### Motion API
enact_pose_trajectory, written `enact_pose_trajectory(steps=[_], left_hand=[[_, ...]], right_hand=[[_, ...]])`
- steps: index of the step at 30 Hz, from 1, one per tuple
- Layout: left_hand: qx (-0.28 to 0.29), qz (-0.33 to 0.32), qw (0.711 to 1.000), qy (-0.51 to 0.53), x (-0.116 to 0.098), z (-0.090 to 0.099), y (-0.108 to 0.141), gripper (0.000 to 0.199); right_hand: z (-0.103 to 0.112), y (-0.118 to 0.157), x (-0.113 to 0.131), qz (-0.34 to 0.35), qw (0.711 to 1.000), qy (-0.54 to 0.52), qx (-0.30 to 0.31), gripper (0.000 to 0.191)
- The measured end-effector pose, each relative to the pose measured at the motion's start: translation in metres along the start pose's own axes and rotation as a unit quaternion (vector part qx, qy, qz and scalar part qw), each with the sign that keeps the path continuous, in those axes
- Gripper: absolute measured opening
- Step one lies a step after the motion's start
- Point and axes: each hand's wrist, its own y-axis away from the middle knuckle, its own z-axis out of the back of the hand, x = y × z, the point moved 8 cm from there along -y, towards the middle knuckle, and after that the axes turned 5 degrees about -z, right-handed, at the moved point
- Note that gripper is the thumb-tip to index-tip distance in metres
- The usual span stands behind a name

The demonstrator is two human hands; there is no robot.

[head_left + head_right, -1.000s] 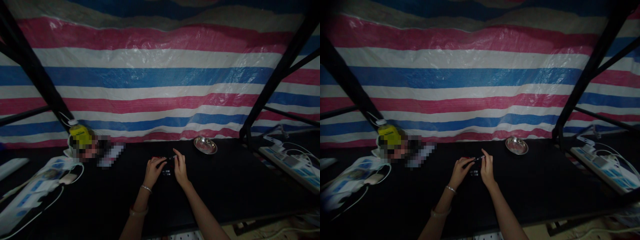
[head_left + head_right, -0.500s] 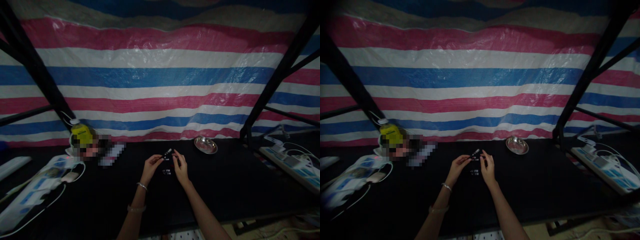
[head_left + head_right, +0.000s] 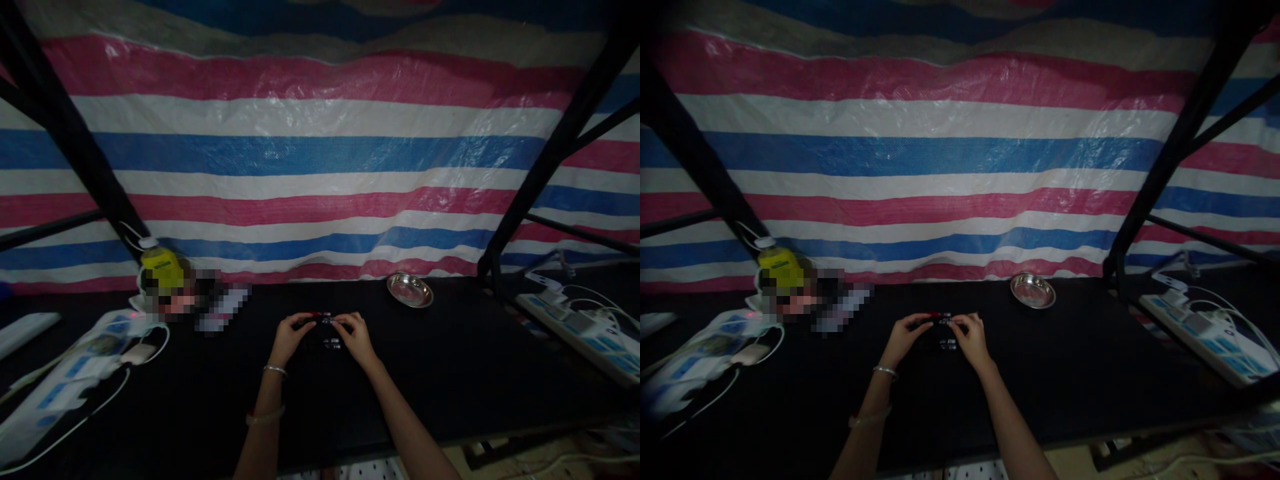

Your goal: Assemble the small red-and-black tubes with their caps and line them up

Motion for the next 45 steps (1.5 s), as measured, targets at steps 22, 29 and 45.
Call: enact_pose_trajectory(steps=[22, 29, 45], left_hand=[[0.063, 0.046, 0.968, -0.240, 0.002, 0.003, 0.008, 0.025], [0.086, 0.045, 0.964, -0.249, -0.001, 0.000, 0.010, 0.034], [0.072, 0.043, 0.965, -0.248, 0.000, 0.001, 0.009, 0.027]], right_hand=[[-0.001, -0.001, -0.021, -0.021, 0.996, 0.076, 0.029, 0.010], [0.000, -0.001, -0.026, -0.029, 0.996, 0.052, 0.064, 0.017], [0.016, -0.009, -0.033, -0.039, 0.998, 0.010, 0.043, 0.009]])
